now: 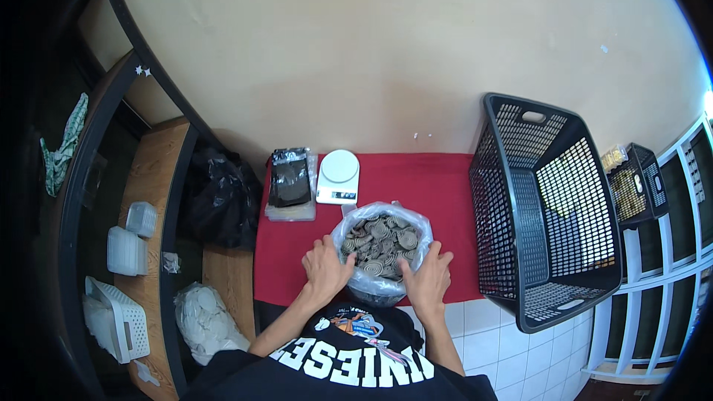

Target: The recorder is packaging dried herbs by weighing them and putting them into small plastic bags.

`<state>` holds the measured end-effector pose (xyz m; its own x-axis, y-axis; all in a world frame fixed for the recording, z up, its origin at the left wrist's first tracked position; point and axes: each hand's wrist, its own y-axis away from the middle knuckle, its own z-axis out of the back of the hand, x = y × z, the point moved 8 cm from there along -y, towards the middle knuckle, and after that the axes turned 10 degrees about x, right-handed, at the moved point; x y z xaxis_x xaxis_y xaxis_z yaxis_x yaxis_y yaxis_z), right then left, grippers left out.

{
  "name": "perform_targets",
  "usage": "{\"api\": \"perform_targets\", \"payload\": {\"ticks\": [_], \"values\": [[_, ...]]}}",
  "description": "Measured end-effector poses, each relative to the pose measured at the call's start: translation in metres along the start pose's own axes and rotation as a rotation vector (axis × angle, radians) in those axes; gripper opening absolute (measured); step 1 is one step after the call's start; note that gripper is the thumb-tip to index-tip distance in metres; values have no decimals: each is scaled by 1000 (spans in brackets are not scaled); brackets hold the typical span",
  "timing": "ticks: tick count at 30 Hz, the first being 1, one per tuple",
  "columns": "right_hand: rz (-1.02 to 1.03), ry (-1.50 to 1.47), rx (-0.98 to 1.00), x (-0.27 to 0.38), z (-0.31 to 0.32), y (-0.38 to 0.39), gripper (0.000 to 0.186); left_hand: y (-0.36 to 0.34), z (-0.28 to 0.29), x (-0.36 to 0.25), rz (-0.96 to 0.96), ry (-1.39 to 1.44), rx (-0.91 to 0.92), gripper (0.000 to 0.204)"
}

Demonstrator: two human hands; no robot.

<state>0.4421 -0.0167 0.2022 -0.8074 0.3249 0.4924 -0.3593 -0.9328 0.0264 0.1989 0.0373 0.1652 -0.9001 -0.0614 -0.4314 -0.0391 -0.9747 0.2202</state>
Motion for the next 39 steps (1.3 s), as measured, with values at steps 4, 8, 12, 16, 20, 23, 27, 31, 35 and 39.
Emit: {"api": "perform_targets", "payload": {"ticks": [4, 8, 12, 16, 20, 23, 27, 31, 35, 39], "values": [[-133, -342, 170, -42, -26, 13, 46, 12, -12, 35, 65, 88, 125, 49], [-401, -1095, 241, -99, -83, 25, 37, 20, -27, 69, 93, 636, 81, 44], [-802, -1919, 369, -121, -136, 46, 33, 36, -73, 94, 399, 1432, 157, 38], [-1032, -2026, 258, -136, -164, 58, 14, 40, -85, 89, 360, 1759, 233, 26], [-1079, -2211, 437, -118, -178, 56, 21, 26, -148, 111, 625, 2034, 297, 16], [-893, -2377, 670, -111, -175, 50, 31, 27, -156, 92, 751, 2066, 326, 20], [-919, -2351, 705, -107, -177, 47, 29, 15, -188, 107, 442, 2195, 449, 26], [-952, -2202, 631, -117, -171, 43, 15, 0, -163, 115, 439, 1548, 183, 27], [-323, -932, -28, -127, -75, 10, 10, 9, -81, 81, 258, 886, -431, 24], [240, -190, -229, -30, -19, 6, 30, 17, -62, 59, 169, 1069, -599, 22]]}}
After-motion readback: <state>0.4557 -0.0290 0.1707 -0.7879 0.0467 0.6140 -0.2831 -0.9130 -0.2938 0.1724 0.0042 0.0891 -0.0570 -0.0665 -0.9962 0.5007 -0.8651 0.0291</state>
